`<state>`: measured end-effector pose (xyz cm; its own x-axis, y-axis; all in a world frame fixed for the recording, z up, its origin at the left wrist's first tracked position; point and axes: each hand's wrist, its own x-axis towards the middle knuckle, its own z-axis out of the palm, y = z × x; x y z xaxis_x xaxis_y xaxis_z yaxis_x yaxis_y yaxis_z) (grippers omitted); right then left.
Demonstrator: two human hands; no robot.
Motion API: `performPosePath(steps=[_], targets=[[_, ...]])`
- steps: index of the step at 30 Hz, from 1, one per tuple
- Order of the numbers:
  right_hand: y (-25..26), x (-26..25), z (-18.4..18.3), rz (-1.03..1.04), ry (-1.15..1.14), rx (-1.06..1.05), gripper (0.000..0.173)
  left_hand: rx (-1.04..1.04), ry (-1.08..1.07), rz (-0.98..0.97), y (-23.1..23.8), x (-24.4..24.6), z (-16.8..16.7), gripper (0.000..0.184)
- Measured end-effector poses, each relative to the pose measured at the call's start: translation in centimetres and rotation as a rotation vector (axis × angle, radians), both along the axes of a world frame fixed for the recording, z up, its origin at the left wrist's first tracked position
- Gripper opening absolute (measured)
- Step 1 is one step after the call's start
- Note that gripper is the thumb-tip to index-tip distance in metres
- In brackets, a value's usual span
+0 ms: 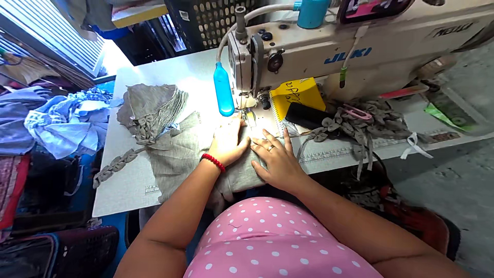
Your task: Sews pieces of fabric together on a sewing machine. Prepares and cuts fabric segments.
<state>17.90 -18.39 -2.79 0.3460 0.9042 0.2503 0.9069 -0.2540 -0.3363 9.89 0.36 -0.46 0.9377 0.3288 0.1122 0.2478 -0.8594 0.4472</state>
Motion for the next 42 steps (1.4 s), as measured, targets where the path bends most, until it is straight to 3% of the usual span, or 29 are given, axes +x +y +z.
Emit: performPosePath(steps=[2, 4, 9, 11, 14, 17, 19, 22, 26, 32, 37, 42], targets=[[0.0, 0.1, -0.1, -0.003, 0.001, 0.028, 0.045, 0.031, -0.095, 0.048, 1.0, -1.2, 1.5, 0.041], [0.0, 0.2, -0.3, -0.011, -0.002, 0.048, 0.044, 0.157, -0.158, 0.216, 3.7, -2.2, 3.2, 0.03], [-0.1, 0.2, -0.4, -0.007, 0.007, 0.04, 0.042, 0.181, 0.318, 0.489, 10.2, -3.2, 4.5, 0.036], [0.0, 0.2, -0.4, -0.008, 0.01, 0.044, 0.042, 0.191, 0.333, 0.51, 10.6, -3.2, 4.0, 0.027], [-0.1, 0.3, -0.5, 0.02, 0.018, 0.108, 0.039, 0.127, 0.086, 0.533, 10.1, -4.4, 4.5, 0.025], [-0.3, 0.4, -0.8, 0.09, 0.003, 0.206, 0.038, 0.025, -0.354, 0.584, 9.8, -7.4, 6.0, 0.032], [-0.5, 0.2, -0.7, 0.148, -0.003, 0.261, 0.036, 0.021, -0.644, 0.533, 10.4, -9.2, 7.2, 0.032], [-0.1, -0.4, 0.5, 0.246, -0.006, 0.324, 0.032, 0.121, -0.898, 0.456, 11.5, -11.0, 10.4, 0.03], [1.1, -1.2, 4.3, 0.391, -0.034, 0.419, 0.029, 0.346, -1.089, 0.336, 12.5, -12.0, 14.9, 0.028], [2.6, -2.1, 14.5, 0.485, -0.1, 0.643, 0.02, 0.667, -1.208, 0.197, 9.9, -13.7, 18.8, 0.022], [3.8, -3.5, 21.9, 0.475, -0.089, 0.688, 0.029, 0.509, -1.121, 0.037, 4.1, -13.1, 17.6, 0.019], [4.7, -3.7, 23.5, 0.518, 0.174, 0.596, 0.023, 0.254, -1.06, -0.155, 0.0, -11.6, 15.3, 0.019]])
